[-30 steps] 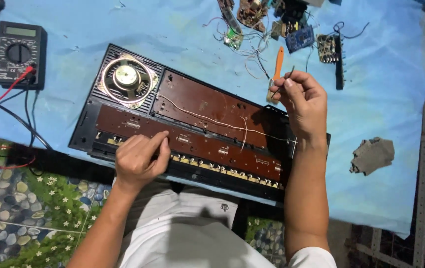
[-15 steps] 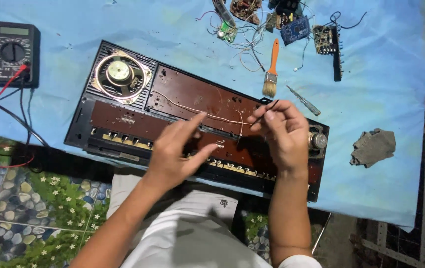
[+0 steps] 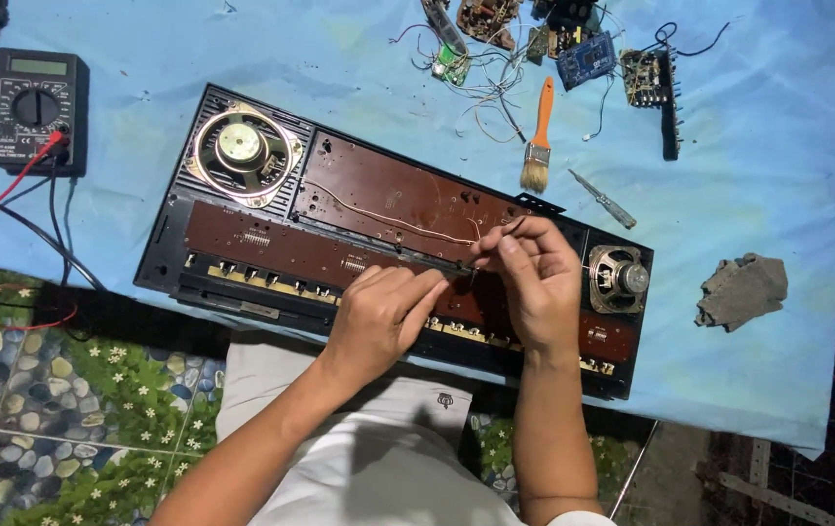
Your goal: The person works on the internal circuitry of a disassembled stereo receiver, using their hands to connect and route white and yellow wires to various solder points on the brown circuit board. The workspace includes a multimeter, a soldering iron, and a paintbrush.
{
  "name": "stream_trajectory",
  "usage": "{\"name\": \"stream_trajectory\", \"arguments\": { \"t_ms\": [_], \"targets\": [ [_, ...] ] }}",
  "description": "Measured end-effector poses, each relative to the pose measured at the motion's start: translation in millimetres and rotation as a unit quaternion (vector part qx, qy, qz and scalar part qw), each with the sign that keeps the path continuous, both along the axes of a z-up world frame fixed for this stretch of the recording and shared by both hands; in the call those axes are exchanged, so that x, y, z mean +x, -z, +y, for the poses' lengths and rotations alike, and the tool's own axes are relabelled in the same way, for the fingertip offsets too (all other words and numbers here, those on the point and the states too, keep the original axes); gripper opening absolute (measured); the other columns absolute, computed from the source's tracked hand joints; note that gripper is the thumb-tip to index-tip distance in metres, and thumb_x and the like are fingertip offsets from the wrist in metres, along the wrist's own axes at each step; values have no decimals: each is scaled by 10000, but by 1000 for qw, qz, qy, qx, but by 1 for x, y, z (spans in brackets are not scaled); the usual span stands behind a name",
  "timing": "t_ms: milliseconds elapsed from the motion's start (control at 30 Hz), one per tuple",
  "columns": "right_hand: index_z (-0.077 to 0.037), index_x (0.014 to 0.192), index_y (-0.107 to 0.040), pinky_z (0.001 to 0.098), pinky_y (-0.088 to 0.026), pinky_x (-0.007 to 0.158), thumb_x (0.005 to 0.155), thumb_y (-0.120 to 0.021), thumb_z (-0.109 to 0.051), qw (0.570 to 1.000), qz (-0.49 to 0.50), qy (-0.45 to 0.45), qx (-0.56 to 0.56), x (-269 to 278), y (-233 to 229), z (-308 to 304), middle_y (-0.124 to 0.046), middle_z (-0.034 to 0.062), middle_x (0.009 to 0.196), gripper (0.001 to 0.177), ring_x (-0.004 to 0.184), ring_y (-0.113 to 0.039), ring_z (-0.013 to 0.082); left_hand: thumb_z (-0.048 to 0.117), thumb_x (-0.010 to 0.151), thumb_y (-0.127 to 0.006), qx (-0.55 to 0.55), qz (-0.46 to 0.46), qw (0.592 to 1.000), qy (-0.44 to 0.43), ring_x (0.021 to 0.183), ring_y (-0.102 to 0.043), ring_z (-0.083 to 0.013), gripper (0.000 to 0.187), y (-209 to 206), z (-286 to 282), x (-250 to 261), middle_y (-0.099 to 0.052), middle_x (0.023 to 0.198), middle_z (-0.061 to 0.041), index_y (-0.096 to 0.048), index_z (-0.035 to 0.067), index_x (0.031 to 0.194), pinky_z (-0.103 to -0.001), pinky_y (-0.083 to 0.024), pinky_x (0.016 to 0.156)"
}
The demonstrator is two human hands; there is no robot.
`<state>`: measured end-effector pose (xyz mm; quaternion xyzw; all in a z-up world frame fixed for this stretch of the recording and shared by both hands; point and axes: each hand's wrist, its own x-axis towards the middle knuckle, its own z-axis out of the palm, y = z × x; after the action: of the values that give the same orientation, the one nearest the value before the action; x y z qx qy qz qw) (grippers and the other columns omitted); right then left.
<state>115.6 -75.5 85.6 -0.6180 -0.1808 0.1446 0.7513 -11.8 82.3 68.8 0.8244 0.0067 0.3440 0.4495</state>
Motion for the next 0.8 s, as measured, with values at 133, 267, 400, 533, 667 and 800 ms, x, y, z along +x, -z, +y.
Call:
{"name": "stream_trajectory", "arguments": {
  "t_ms": [133,267,400,533,667,800],
  "targets": [
    [46,1114,-573,352,-659,778,997,-648,-97,1000,-14,16,-11,10,-5,0,-705,238,923,200,880,-751,285,176,988,-671,12,12,1000,-14,610,-645,-246,117,2,5,-9,-564,603,-34,-770,113,986,-337,-516,601],
    [29,1131,-554,333,-658,764,1017,-636,-108,998,-32,52,-5,35,-14,-4,-693,211,941,196,886,-748,274,138,968,-691,34,10,998,-57,571,-632,-246,90,9,14,-19,-546,571,-43,-776,114,978,-331,-516,571],
    [6,1130,-568,300,-651,776,1051,-625,-90,988,-122,74,-55,72,-21,0,-699,178,956,137,856,-743,233,86,943,-724,38,-2,994,-102,543,-634,-271,68,15,28,-34,-563,551,-65,-787,63,947,-341,-517,552],
    [49,1140,-606,362,-626,793,1071,-649,-2,948,-279,58,-145,105,-31,21,-706,215,968,96,866,-719,255,91,941,-735,50,-12,989,-142,531,-612,-266,71,17,42,-43,-541,547,-58,-801,69,956,-330,-516,564],
    [40,1102,-668,349,-605,749,1010,-674,78,892,-408,5,-196,123,-39,66,-729,179,932,100,833,-722,244,0,901,-737,57,10,984,-169,525,-511,-221,48,17,48,-48,-545,582,-46,-765,13,937,-323,-455,563],
    [29,1091,-671,328,-659,775,987,-679,44,882,-412,-106,-203,133,-28,119,-738,158,953,105,820,-732,225,-70,859,-744,108,2,981,-164,513,-452,-162,69,27,52,-47,-595,626,-21,-738,-15,901,-299,-408,559]
  ]
}}
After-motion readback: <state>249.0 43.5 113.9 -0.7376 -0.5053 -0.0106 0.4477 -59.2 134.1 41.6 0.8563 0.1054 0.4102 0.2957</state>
